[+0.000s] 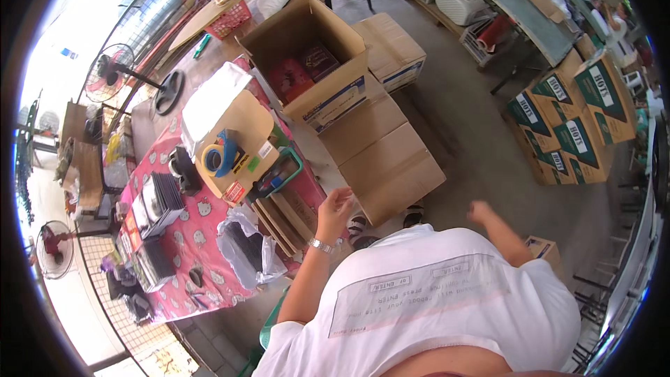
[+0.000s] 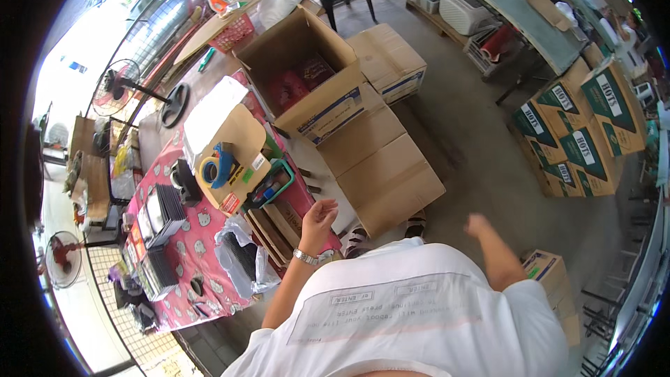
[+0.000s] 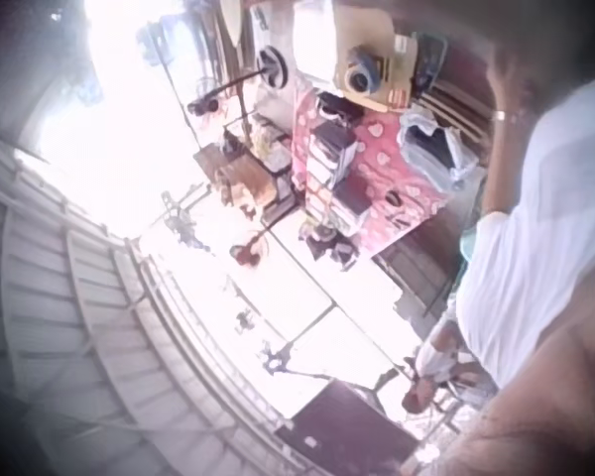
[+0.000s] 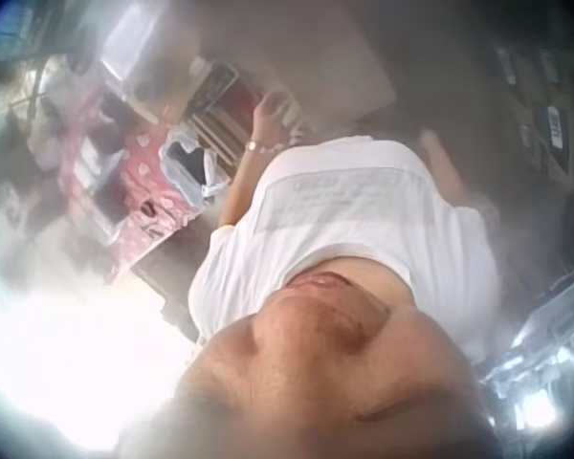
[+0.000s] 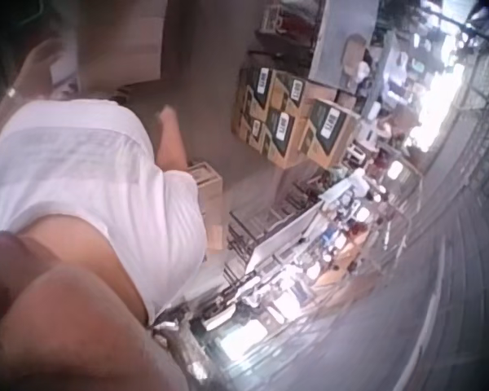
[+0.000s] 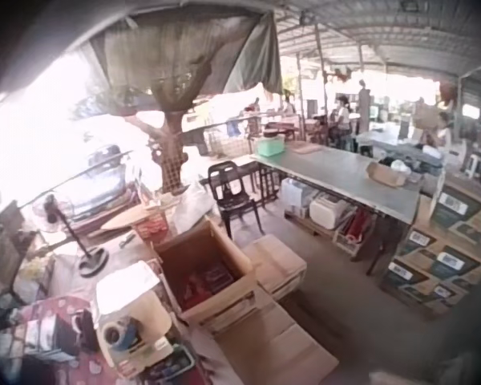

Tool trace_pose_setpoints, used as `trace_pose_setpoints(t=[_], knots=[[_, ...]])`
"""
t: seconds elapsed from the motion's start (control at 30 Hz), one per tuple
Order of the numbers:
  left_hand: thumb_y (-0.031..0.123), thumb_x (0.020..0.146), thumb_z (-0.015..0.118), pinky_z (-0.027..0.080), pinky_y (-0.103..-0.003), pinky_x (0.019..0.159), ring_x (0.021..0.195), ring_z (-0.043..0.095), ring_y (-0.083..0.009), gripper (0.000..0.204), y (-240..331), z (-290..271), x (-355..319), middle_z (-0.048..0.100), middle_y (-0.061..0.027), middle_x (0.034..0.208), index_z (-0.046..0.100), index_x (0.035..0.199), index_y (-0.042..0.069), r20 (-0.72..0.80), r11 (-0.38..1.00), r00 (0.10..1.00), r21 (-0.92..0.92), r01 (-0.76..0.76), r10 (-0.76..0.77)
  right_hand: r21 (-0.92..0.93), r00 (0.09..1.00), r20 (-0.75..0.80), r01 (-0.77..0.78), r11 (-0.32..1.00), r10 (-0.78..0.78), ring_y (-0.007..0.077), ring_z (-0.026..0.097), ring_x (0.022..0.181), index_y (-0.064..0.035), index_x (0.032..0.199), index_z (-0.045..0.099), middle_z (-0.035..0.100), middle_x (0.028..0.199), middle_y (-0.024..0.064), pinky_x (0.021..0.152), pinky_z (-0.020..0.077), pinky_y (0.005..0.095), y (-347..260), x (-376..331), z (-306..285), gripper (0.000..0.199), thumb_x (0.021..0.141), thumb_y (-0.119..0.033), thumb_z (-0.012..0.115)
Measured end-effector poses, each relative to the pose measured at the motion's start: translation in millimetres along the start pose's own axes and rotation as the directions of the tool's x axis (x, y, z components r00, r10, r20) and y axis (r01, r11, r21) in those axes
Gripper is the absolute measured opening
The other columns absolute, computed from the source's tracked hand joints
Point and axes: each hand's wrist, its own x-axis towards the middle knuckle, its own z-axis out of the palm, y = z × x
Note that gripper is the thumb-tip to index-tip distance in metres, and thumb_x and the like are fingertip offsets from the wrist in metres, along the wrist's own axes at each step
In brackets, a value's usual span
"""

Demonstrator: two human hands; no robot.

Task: The person removes notebooks from a cardboard box and places them into organized stacks on a table.

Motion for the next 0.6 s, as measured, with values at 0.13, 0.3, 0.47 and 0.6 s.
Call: trace_pose_setpoints(t=[0.13,0.3,0.47,0.6], knots=[[0.008,0.089,0.067,0.05,-0.025,0.085,0.096,0.064,-0.0126,0.029,22.2,11.1,1.6,0.067,-0.0084,0.108,0.061,0.115,-0.001,-0.107,0.999,0.994,0.029,-0.024,0.027,-0.134,0.75,-0.533,0.381,0.915,-0.391,0.0356,0.055,0.111,-0.0069,0.117,0.06,0.059,0.115,0.0155,0.091,0.0472,0.0475,-93.6,43.3,-165.4,0.041,0.08,-0.021,0.07],[0.008,0.08,0.07,0.05,-0.037,0.093,0.111,0.062,-0.0312,0.039,75.8,-14.3,46.5,0.063,-0.0182,0.117,0.061,0.118,0.003,-0.167,0.897,0.975,0.437,-0.059,0.145,-0.344,0.341,-0.583,0.718,0.605,-0.737,0.0334,0.047,0.125,-0.0086,0.128,0.055,0.051,0.132,0.0131,0.105,0.0392,0.0446,-268.3,22.3,-279.1,0.053,0.08,-0.021,0.071],[0.009,0.075,0.071,0.037,-0.042,0.11,0.135,0.04,-0.036,0.064,92.5,-51.7,162.9,0.042,-0.0224,0.144,0.048,0.134,0.001,-0.146,0.595,0.834,0.765,-0.246,0.532,-0.594,0.146,-0.566,0.61,0.524,-0.811,0.0319,0.029,0.141,-0.0082,0.143,0.038,0.031,0.15,0.012,0.115,0.0267,0.0458,-416.1,9.1,-307.3,0.073,0.08,-0.022,0.071],[0.015,0.079,0.067,0.034,-0.045,0.112,0.128,0.049,-0.0373,0.058,82.1,-68.9,251.7,0.049,-0.0239,0.139,0.05,0.133,-0.001,-0.081,0.227,0.738,0.969,-0.099,0.67,-0.706,0.089,-0.609,0.392,0.59,-0.788,0.0334,0.04,0.135,-0.0091,0.144,0.04,0.041,0.145,0.0153,0.114,0.0273,0.0473,-481.6,52.3,-314.1,0.075,0.077,-0.02,0.072]])
